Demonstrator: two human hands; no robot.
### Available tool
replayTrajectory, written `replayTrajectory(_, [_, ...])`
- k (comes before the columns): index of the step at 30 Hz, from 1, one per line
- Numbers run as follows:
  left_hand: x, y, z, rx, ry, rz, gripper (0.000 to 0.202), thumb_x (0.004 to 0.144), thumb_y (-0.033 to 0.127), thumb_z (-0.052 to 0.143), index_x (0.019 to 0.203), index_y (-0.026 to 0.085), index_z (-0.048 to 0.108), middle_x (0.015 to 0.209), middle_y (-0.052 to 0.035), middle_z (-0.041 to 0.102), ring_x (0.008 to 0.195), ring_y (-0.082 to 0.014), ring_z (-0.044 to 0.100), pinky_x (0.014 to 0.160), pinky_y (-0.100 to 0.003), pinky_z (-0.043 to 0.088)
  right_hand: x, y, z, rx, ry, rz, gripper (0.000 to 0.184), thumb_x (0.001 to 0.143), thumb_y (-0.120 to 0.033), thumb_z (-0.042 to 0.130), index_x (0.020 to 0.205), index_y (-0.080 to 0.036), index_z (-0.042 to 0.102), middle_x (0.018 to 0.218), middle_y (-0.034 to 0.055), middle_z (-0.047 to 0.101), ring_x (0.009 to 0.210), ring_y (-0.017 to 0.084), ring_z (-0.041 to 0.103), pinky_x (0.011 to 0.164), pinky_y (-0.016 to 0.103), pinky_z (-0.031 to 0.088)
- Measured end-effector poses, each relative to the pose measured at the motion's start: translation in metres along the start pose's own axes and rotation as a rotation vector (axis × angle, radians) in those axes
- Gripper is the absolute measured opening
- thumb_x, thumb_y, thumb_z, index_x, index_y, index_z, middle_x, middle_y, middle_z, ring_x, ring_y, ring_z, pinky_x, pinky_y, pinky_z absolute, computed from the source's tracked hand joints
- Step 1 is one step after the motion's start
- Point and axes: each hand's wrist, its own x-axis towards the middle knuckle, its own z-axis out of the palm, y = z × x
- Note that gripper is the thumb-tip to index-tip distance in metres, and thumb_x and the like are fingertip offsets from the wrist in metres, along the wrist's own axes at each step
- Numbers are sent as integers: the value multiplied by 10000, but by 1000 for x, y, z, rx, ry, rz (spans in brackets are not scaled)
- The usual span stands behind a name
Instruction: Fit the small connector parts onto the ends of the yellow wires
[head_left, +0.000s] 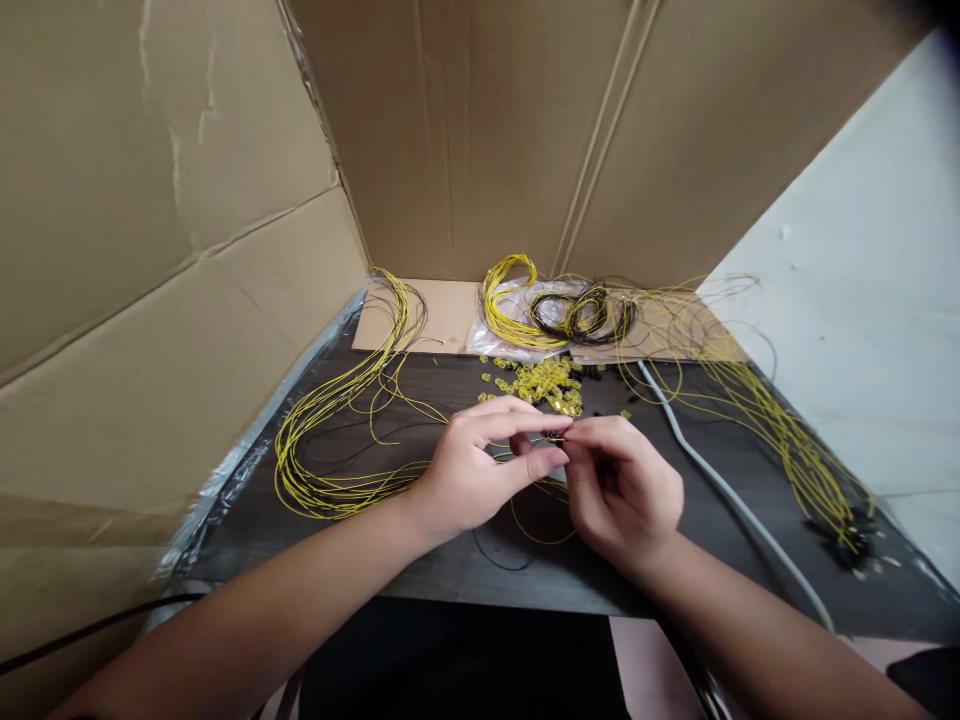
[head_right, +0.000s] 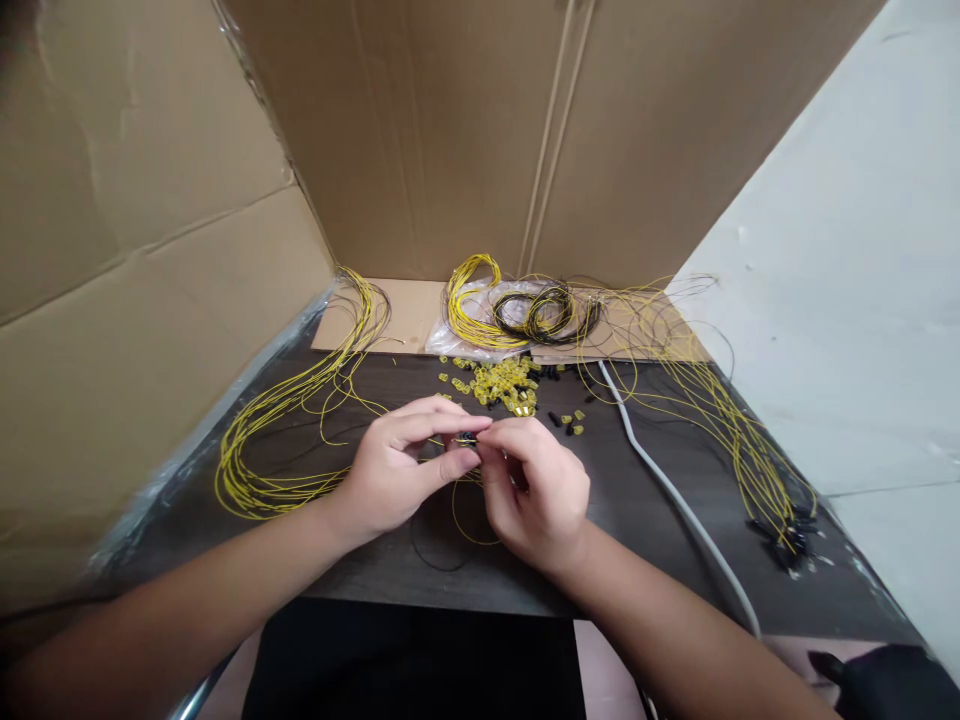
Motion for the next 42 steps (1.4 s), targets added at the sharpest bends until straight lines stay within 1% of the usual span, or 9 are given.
replayTrajectory(3, [0,1,0,52,30,28,203,842,234,733,1039,198,767,933,-64,729,845,-143,653,748,-257,540,1,-2,0,13,-15,11,296,837,-15,609,1058,-211,600,902,43,679,751,138,655,626,263,534])
replayTrajectory(7, [-1,2,-2,84,48,16,175,860,235,710,1019,190,767,943,-67,734,862,-149,663,765,-269,551,5,-3,-1,16,-30,7,259,845,-31,599,1034,-209,603,904,51,680,769,150,656,636,275,536])
replayTrajectory(10, [-2,4,-5,66,71,-30,151,861,250,712,990,198,771,929,-55,729,803,-132,653,743,-266,553,8,-2,-7,-38,-19,8,249,826,-46,620,1018,-204,603,886,50,657,710,141,615,566,263,486])
replayTrajectory(14, [-1,6,-10,-22,121,-123,139,864,274,713,960,194,775,910,-46,711,677,-85,618,633,-218,524,10,2,-15,-32,-37,29,230,813,-38,631,987,-184,598,754,3,583,583,91,501,499,233,390])
replayTrajectory(17, [1,8,-11,-68,135,-168,159,867,299,711,953,182,775,854,-40,692,592,-63,580,560,-203,491,10,3,-18,-32,-84,42,197,825,-43,632,960,-181,593,719,-19,561,555,69,476,495,217,376])
replayTrajectory(19, [3,8,-11,-73,131,-176,170,866,310,711,952,178,775,849,-43,692,586,-65,577,553,-204,488,11,3,-18,-53,-115,51,173,833,-55,634,938,-185,590,709,-25,556,547,63,466,500,215,376])
replayTrajectory(27, [2,9,-14,-43,104,-135,140,854,275,727,949,187,781,912,-62,727,695,-91,635,566,-195,497,12,2,-19,-111,-140,59,129,850,-81,630,905,-189,586,676,-36,527,543,64,448,510,217,372])
replayTrajectory(32, [1,8,-15,-18,90,-99,142,845,262,736,960,194,783,918,-61,733,697,-92,641,558,-192,504,13,1,-19,-128,-138,11,149,840,-62,638,921,-175,585,675,-44,524,542,54,440,518,204,372])
replayTrajectory(42, [1,7,-15,20,78,-61,137,852,267,728,963,206,781,897,-53,732,708,-103,646,600,-218,518,13,1,-19,-129,-140,11,156,831,-51,651,917,-166,589,674,-49,526,555,42,439,534,185,371])
